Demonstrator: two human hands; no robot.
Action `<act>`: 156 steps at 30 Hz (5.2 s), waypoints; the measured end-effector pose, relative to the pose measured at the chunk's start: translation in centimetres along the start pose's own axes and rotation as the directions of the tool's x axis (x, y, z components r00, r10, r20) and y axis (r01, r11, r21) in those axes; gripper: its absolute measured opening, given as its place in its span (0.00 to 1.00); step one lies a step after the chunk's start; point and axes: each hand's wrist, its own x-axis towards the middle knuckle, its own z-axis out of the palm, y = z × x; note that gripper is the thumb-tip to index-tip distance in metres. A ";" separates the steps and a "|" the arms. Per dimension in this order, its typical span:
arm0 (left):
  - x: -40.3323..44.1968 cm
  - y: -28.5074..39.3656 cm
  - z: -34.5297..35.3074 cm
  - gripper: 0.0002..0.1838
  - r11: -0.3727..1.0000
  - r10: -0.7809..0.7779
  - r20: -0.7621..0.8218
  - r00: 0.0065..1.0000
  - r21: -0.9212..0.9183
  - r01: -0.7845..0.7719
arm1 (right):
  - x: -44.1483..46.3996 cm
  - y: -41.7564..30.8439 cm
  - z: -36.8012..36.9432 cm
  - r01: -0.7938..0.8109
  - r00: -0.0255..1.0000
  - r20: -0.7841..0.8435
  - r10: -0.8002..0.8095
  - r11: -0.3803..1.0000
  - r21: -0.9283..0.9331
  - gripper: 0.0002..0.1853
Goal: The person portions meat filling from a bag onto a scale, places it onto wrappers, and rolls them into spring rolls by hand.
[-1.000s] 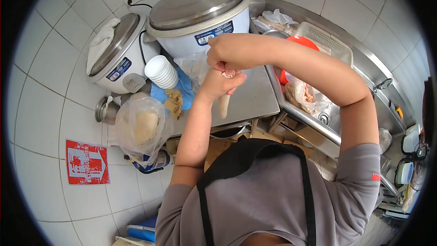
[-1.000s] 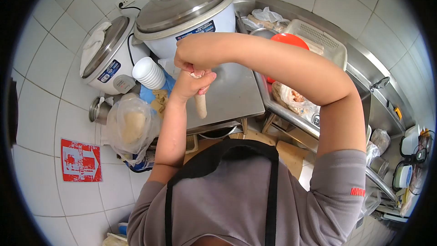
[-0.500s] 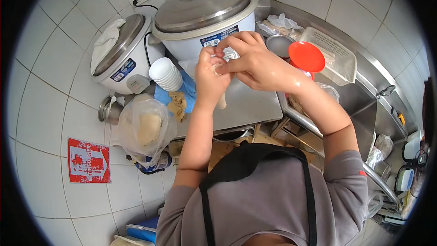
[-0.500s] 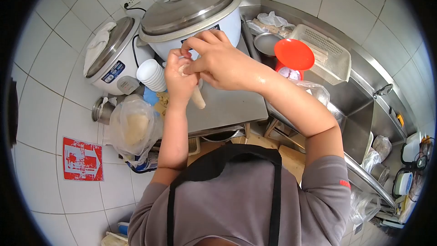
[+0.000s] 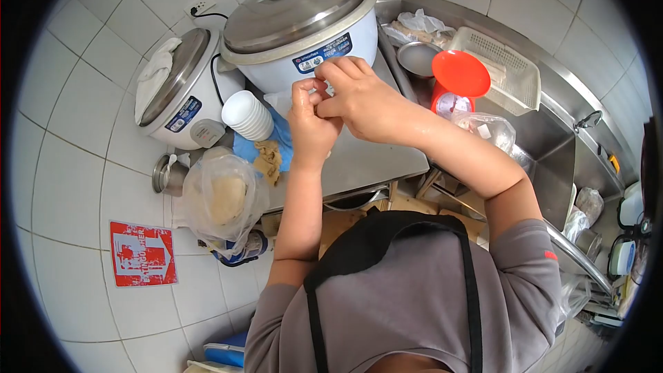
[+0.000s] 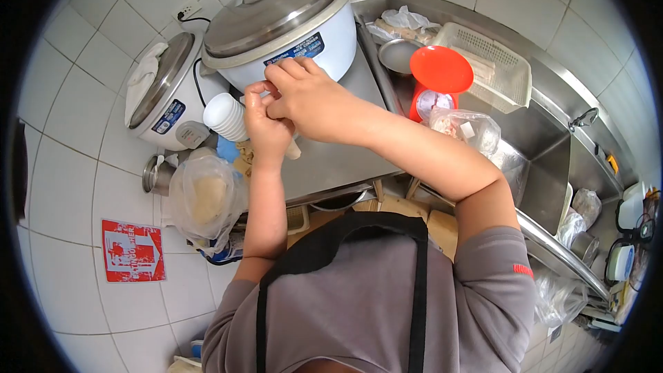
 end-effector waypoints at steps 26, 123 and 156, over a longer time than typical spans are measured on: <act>0.9 -5.3 -2.1 0.35 0.599 -0.534 0.002 0.846 -0.705 0.379 | -10.0 1.8 10.9 -0.531 0.806 0.329 0.492 0.354 0.770 0.24; -19.6 -6.3 -4.4 0.15 0.570 -0.435 -0.014 0.900 0.770 0.287 | -37.0 43.9 -6.1 -0.891 0.341 0.102 0.935 0.356 -0.284 0.19; -20.3 -0.8 -5.5 0.13 0.428 -0.304 -0.107 0.947 0.872 0.236 | -33.8 48.0 1.3 -0.701 0.402 0.061 0.913 0.350 -0.621 0.18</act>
